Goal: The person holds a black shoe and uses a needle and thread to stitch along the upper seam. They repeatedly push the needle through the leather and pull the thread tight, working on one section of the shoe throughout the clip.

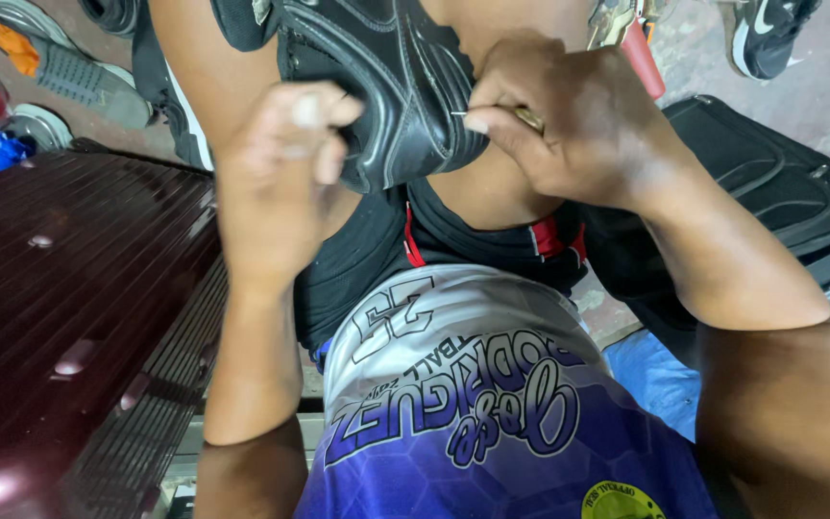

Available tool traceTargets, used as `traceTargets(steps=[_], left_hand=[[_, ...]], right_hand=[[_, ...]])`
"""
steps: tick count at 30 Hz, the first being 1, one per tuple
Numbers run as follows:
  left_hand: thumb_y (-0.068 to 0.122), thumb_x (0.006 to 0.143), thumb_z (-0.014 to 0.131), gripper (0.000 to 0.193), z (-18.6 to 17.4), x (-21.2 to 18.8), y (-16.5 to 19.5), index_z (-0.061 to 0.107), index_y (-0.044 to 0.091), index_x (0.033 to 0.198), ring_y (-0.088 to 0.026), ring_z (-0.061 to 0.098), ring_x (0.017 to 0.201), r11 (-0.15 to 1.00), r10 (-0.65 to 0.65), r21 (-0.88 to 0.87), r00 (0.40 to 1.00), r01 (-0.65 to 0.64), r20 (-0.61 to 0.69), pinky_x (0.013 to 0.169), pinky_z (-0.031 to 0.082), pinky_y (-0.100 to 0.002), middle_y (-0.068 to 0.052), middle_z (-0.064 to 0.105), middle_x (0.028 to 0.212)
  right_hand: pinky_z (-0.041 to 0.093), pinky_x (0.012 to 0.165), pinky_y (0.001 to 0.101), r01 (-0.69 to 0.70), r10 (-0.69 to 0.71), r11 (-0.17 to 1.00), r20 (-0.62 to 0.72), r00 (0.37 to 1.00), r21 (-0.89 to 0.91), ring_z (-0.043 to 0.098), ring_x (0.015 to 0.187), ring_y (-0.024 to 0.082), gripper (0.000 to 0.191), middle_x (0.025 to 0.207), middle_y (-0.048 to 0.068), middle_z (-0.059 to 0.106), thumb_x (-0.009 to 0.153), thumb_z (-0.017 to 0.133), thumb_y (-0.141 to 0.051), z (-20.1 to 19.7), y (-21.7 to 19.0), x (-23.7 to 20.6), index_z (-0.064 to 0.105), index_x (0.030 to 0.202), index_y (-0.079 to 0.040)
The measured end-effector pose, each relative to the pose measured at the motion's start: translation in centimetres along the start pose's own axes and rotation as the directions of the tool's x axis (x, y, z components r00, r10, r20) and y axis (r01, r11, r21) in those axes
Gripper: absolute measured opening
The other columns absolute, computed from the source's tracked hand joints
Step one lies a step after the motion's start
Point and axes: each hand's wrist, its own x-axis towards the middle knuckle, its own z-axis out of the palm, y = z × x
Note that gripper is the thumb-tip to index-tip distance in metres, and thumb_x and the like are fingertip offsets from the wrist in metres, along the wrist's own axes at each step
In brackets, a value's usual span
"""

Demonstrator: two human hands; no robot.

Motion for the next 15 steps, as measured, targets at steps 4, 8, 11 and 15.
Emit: traceTargets(steps=[4,8,11,15], left_hand=[[0.004,0.113,0.049,0.012,-0.2,1.5,0.6,0.059,0.0,0.108,-0.01,0.061,0.068,0.769,0.314,0.472,0.898,-0.431,0.307,0.067,0.05,-0.027,-0.006,0.061,0.077],[-0.002,0.103,0.05,0.008,-1.3,2.8,0.8,0.058,-0.001,0.103,-0.01,0.062,0.07,0.806,0.185,0.436,0.871,-0.4,0.455,0.068,0.051,-0.028,-0.007,0.06,0.074],[0.0,0.103,0.055,0.007,-1.7,3.3,0.4,0.058,-0.001,0.097,-0.011,0.056,0.067,0.866,0.043,0.43,0.894,-0.256,0.446,0.062,0.048,-0.028,-0.007,0.056,0.072],[0.002,0.099,0.058,0.018,-1.5,4.0,-0.2,0.057,0.0,0.081,-0.009,0.057,0.062,0.85,-0.021,0.486,0.91,-0.202,0.414,0.055,0.047,-0.027,-0.004,0.06,0.067]], right_hand=[[0.05,0.067,0.0379,0.106,-0.109,0.981,-0.009,0.994,-0.165,0.068,0.08,0.029,0.017,0.096,0.009,0.068,0.102,0.075,-0.016,-0.5,-1.5,0.7,0.063,0.097,-0.006],[0.049,0.064,0.0383,0.106,-0.106,0.974,0.01,0.994,-0.201,0.068,0.078,0.029,0.016,0.094,0.008,0.068,0.103,0.075,-0.016,-0.5,-2.2,0.9,0.064,0.101,-0.005],[0.05,0.067,0.0368,0.152,-0.163,0.957,-0.027,0.986,-0.248,0.067,0.08,0.027,0.018,0.095,0.009,0.067,0.103,0.077,-0.016,-0.2,-2.3,0.8,0.063,0.101,-0.004],[0.05,0.071,0.0351,0.151,-0.164,0.947,-0.024,0.986,-0.283,0.067,0.078,0.024,0.017,0.097,0.008,0.066,0.104,0.076,-0.012,0.1,-2.4,0.6,0.061,0.1,-0.004]])
